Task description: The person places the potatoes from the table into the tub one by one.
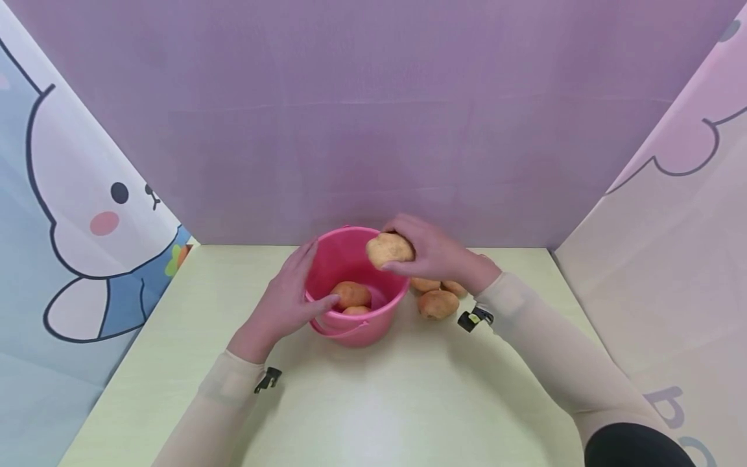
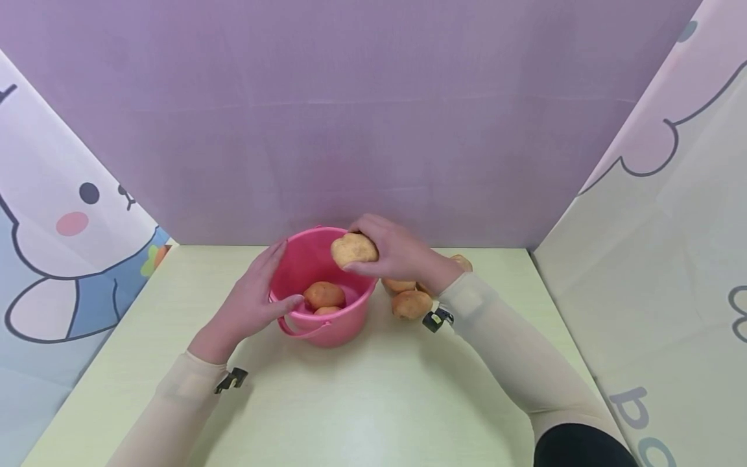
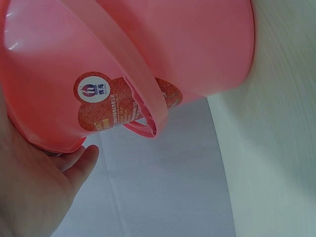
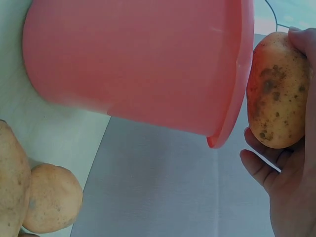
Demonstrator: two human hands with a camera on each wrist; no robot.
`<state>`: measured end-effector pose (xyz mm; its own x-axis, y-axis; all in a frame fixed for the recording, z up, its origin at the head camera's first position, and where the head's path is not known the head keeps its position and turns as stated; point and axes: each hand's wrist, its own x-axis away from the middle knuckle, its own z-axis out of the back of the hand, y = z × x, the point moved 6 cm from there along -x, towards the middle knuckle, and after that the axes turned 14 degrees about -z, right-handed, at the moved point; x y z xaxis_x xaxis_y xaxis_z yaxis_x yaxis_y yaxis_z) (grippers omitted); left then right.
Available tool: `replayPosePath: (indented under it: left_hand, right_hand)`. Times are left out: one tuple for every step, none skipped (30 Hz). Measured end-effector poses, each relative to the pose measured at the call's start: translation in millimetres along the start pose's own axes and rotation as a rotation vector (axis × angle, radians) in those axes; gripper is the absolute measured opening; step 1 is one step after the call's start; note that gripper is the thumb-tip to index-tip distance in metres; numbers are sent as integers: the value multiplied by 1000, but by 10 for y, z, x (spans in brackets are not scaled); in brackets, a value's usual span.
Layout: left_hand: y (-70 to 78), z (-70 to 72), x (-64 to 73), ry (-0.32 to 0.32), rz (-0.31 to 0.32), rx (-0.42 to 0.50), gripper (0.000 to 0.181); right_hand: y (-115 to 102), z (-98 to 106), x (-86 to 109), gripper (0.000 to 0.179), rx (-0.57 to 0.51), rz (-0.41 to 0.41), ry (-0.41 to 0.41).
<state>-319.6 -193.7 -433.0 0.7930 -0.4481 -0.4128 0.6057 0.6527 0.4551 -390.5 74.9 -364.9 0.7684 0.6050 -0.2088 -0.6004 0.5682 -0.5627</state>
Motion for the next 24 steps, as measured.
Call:
replayPosePath:
  left_hand:
    - [-1, -2, 2, 0, 1, 0, 123]
    - [-2, -4, 4, 0, 3, 1, 124]
    - [-4, -5, 5, 0, 4, 0, 124]
    - [-4, -5, 6, 0, 4, 1, 124]
    - [-5, -6, 5, 0, 5, 0, 123]
    - [-6, -6, 5, 0, 4, 0, 123]
    - [-5, -5, 5, 1, 3, 1, 123]
    - [-5, -4, 5, 1, 3, 1, 123]
    - [-5, -4, 4, 1, 2, 1, 123]
    - [-4, -3, 4, 1, 1, 2, 123]
    - [-4, -3, 5, 1, -1, 1, 123]
    - [-3, -2, 4, 1, -2, 2, 123]
    - [-3, -2, 4, 1, -2, 3, 123]
    - [-5, -3, 4, 1, -3, 2, 123]
    - [-7, -4, 5, 0, -3, 1, 122]
    - [-9, -5, 6, 1, -5, -1, 122]
    - [-11, -6, 6, 1, -7, -3, 121]
    - [-11, -7, 4, 2, -10, -2, 121]
    - [-10, -7, 3, 3, -14, -4, 120]
    - [-10, -7, 2, 4, -17, -6, 119]
    - [-8, -6, 3, 5, -19, -6, 119]
    - [-7, -6, 1, 6, -21, -7, 119]
    - [-6, -6, 0, 7, -22, -5, 119]
    - [-5, -5, -1, 7, -22, -4, 120]
  right_hand:
    - [-2, -10, -7, 52, 2, 0, -3]
    - [-3, -20, -13, 52, 4, 1, -8]
    - [-6, -28, -18, 53, 3, 0, -12]
    - [-9, -36, -23, 54, 4, 0, -16]
    - [-14, -42, -28, 55, 6, 0, -20]
    - [-21, -49, -32, 55, 8, 1, -25]
    - [-28, -57, -35, 56, 10, 2, -30]
    - [-34, -64, -38, 57, 13, 3, -36]
    - [-39, -71, -42, 57, 14, 8, -41]
    - [-43, -81, -47, 58, 21, 14, -44]
    - [-51, -88, -49, 58, 25, 20, -46]
    - [-54, -98, -54, 59, 30, 27, -49]
    - [-54, -107, -58, 59, 34, 32, -50]
    - [-58, -115, -61, 59, 39, 35, -52]
    - [-62, -119, -64, 59, 43, 38, -53]
    - [-69, -122, -65, 60, 48, 40, -53]
    - [-78, -123, -66, 60, 48, 41, -55]
    - [-84, -124, -69, 60, 49, 40, -57]
    - [-94, -124, -71, 60, 50, 43, -59]
    - [-103, -125, -75, 61, 51, 43, -63]
    - [-108, -129, -79, 61, 51, 45, -66]
    - [-110, -135, -84, 61, 51, 47, -70]
    - [-111, -142, -88, 61, 50, 48, -74]
    - [-110, -149, -93, 60, 51, 48, -77]
